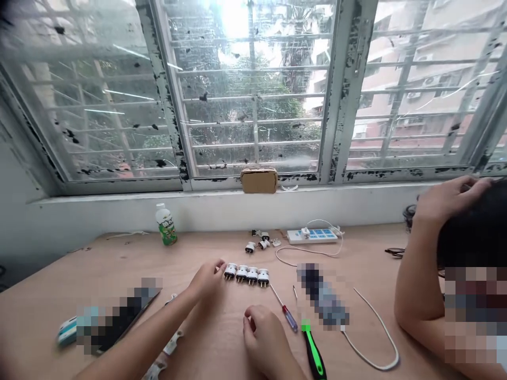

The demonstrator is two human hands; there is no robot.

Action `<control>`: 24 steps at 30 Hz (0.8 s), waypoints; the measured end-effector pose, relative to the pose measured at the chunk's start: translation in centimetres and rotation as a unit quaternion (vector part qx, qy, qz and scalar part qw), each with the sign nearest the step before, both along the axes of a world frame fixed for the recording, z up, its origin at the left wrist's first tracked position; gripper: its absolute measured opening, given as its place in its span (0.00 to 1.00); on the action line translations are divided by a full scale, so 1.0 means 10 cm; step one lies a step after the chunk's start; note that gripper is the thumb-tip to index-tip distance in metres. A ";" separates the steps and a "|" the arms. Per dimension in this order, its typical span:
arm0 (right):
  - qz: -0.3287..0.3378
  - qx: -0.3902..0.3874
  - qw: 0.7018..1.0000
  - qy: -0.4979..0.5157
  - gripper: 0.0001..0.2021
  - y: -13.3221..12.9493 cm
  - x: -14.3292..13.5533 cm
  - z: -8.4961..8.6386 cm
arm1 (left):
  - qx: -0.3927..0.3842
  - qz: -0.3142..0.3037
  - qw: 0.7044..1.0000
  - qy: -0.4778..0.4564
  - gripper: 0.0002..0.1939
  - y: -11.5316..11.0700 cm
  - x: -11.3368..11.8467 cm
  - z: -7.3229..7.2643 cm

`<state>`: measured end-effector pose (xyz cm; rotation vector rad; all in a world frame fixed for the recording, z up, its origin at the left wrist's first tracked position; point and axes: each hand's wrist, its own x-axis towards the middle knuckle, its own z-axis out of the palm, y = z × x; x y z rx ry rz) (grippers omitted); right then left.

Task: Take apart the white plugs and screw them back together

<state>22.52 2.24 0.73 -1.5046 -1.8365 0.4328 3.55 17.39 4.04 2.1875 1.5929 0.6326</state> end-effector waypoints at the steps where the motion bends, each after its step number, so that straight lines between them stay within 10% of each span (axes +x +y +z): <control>1: -0.002 -0.002 1.000 -0.002 0.11 0.00 0.01 -0.01 | 0.007 -0.005 1.000 0.010 0.13 -0.08 -0.09 0.07; 9: -0.013 -0.020 0.999 -0.022 0.12 0.02 0.05 -0.01 | -0.007 0.018 0.994 0.111 0.09 -0.95 -1.08 0.38; 24: 0.027 -0.035 0.999 -0.020 0.10 0.00 -0.02 -0.14 | -0.080 0.153 0.984 0.041 0.22 -1.54 -1.50 -0.01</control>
